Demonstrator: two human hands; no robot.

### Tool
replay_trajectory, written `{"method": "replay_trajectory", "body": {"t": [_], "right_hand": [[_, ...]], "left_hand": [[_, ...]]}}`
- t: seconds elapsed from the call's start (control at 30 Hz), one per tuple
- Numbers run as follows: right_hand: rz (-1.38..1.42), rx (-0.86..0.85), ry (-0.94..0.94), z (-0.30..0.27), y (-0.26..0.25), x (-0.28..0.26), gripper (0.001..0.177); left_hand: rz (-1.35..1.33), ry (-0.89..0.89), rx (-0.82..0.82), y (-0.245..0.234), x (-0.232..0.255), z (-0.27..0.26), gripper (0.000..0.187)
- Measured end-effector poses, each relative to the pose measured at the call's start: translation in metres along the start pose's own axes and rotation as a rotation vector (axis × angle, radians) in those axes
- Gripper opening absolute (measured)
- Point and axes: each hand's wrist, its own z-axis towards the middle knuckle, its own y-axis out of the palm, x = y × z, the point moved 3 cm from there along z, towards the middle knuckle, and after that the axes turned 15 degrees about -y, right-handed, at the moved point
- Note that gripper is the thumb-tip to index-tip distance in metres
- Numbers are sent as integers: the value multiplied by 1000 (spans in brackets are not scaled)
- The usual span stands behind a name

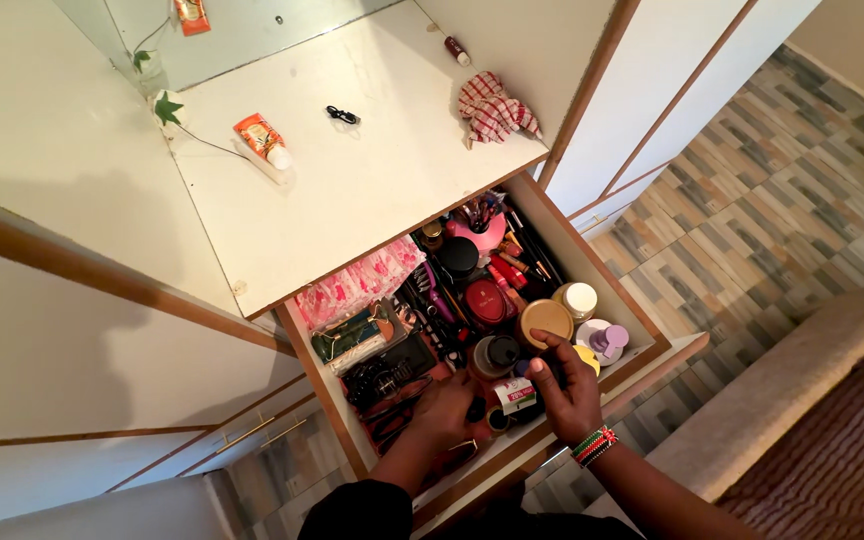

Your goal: The person organizes cosmetic items on a vanity by picking up each item, briefly inspecting it, and placing it into an open drawer. The person handles hair clips, a roller, a jade roller, and tubes of cream, moving them from the vanity surface into the drawer.

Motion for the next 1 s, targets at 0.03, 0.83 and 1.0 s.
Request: {"method": "replay_trajectory", "body": {"t": [0.03, 0.83, 1.0], "right_hand": [[-7, -4, 1, 0, 0, 0, 47], [4, -10, 26, 2, -1, 2, 48], [-25, -13, 1, 2, -1, 0, 48]], "left_hand": [[42, 12, 12, 0, 3, 1, 79], [315, 58, 82, 44, -10, 28, 50], [262, 30, 2, 44, -17, 34, 46]]}}
